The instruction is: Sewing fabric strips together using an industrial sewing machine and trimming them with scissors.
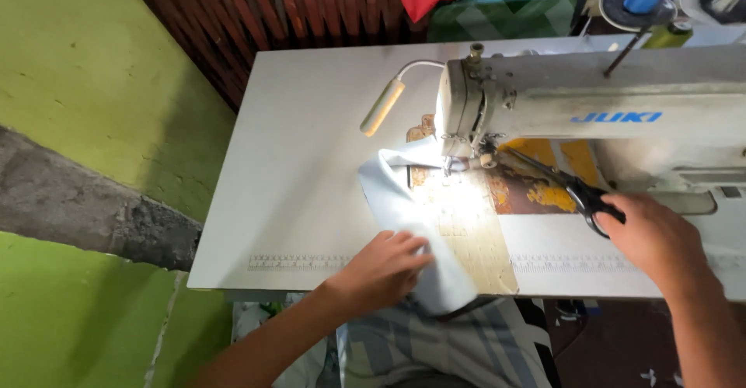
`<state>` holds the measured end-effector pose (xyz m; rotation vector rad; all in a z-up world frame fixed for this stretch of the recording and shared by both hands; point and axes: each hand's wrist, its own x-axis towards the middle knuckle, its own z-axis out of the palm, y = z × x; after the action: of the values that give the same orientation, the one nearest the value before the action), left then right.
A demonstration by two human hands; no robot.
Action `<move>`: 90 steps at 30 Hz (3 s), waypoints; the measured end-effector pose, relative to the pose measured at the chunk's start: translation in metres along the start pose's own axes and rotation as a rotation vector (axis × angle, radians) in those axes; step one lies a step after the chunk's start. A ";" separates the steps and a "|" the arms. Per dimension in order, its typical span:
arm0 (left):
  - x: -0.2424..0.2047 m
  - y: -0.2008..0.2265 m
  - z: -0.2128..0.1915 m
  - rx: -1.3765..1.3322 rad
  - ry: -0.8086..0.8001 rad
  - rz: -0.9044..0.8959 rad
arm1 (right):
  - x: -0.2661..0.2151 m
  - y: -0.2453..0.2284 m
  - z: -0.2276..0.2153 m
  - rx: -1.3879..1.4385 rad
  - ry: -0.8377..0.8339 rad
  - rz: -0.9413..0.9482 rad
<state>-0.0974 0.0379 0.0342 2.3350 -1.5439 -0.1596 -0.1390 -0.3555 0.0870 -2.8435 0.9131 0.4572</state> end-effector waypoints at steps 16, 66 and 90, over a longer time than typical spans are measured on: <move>0.076 -0.011 0.015 0.108 0.362 -0.313 | -0.025 -0.015 0.071 0.421 0.817 -0.815; 0.098 -0.092 -0.007 -0.391 0.248 -0.397 | -0.074 -0.165 0.093 0.593 0.278 -0.273; 0.080 -0.063 0.010 0.116 0.338 0.039 | -0.056 -0.147 0.103 0.515 0.480 -0.491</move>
<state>-0.0125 -0.0149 0.0112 2.2693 -1.4593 0.3255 -0.1221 -0.1845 0.0110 -2.5700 0.2780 -0.4638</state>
